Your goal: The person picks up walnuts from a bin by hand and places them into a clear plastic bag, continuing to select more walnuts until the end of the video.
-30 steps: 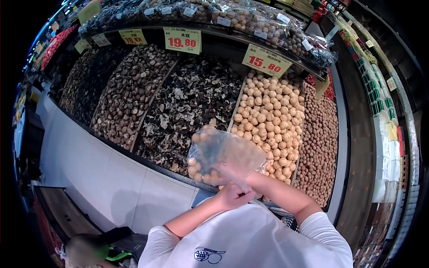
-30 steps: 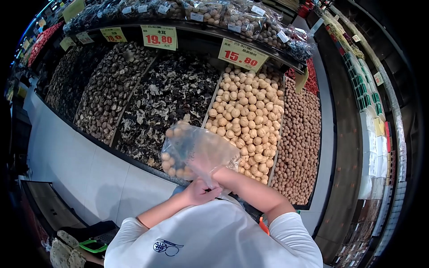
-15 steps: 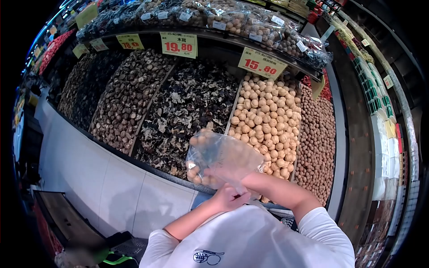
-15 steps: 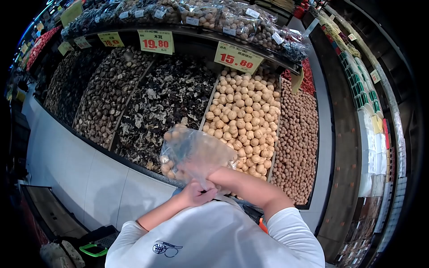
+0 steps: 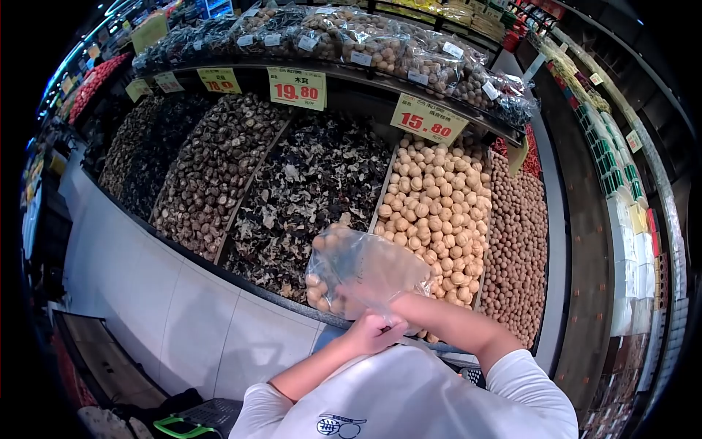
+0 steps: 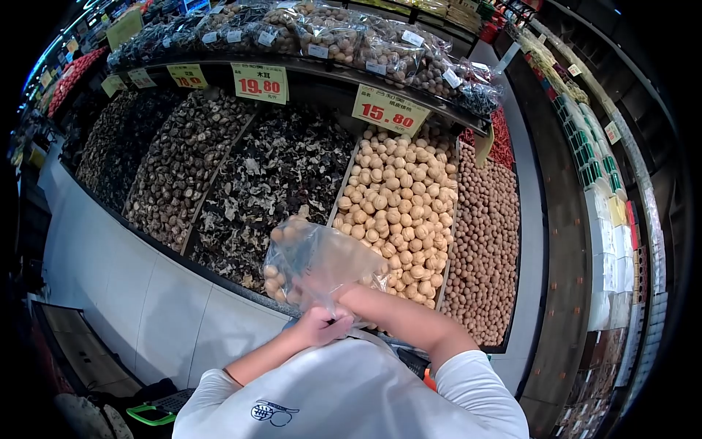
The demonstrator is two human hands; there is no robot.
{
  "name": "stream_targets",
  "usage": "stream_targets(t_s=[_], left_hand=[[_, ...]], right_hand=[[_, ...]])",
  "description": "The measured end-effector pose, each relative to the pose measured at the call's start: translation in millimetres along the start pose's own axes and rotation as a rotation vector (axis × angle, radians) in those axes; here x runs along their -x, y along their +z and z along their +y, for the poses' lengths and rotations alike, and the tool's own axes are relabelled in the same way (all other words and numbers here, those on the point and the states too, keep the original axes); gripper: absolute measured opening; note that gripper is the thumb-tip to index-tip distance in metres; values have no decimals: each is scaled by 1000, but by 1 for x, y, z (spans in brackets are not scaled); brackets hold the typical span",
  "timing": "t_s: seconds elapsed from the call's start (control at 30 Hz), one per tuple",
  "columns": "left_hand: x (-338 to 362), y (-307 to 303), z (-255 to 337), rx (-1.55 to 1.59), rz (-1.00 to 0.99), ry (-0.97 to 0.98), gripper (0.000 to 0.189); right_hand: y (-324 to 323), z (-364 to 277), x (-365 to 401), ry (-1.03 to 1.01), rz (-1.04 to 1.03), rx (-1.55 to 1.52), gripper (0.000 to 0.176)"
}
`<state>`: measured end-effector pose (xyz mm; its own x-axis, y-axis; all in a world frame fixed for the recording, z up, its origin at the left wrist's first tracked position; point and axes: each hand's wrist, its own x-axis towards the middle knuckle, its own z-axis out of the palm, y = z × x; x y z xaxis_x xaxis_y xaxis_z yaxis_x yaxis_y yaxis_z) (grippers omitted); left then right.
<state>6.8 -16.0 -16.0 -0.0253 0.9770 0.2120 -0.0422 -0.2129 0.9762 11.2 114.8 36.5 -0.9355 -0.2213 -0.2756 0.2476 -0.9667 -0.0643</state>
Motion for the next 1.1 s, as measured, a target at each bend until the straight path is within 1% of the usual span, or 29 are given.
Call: stream_targets(t_s=[0.07,0.17,0.2,0.27,0.3,0.53,0.63,0.7,0.8,0.83,0.9,0.93,1.03,1.1], left_hand=[[0,1,0,-40,37,-23,27],[0,0,3,-43,32,-52,29],[2,-1,0,-50,31,-47,29],[4,-2,-6,-47,-16,-88,23],[2,0,-1,-42,28,-84,29],[0,2,-7,-36,43,-57,27],[-4,-1,-7,-70,14,-83,27],[-5,-3,-1,-79,58,-142,27],[-7,-10,-2,-125,61,-136,24],[-8,-10,1,-132,42,-144,24],[-9,-8,6,-74,133,-162,22],[-8,-9,5,-76,115,-168,22],[-4,-13,-2,-77,132,-219,21],[-3,-14,-2,-26,191,-266,22]], right_hand=[[3,-1,-2,11,-40,-13,42],[7,-1,-4,40,-92,-43,41],[10,-2,-4,47,-109,-59,41],[14,-2,-4,70,-144,-84,41],[16,-1,-4,80,-163,-96,40],[32,0,-2,151,-325,-196,39],[38,-4,2,174,-388,-215,39],[35,-8,4,158,-411,-207,37],[4,-16,6,39,-326,-97,35],[-10,-20,7,-15,-257,-26,35],[-38,-27,9,-98,-98,148,36],[-53,-28,12,-123,-20,229,37],[-96,-25,27,-146,166,383,41],[-119,-20,43,-129,232,379,45]])
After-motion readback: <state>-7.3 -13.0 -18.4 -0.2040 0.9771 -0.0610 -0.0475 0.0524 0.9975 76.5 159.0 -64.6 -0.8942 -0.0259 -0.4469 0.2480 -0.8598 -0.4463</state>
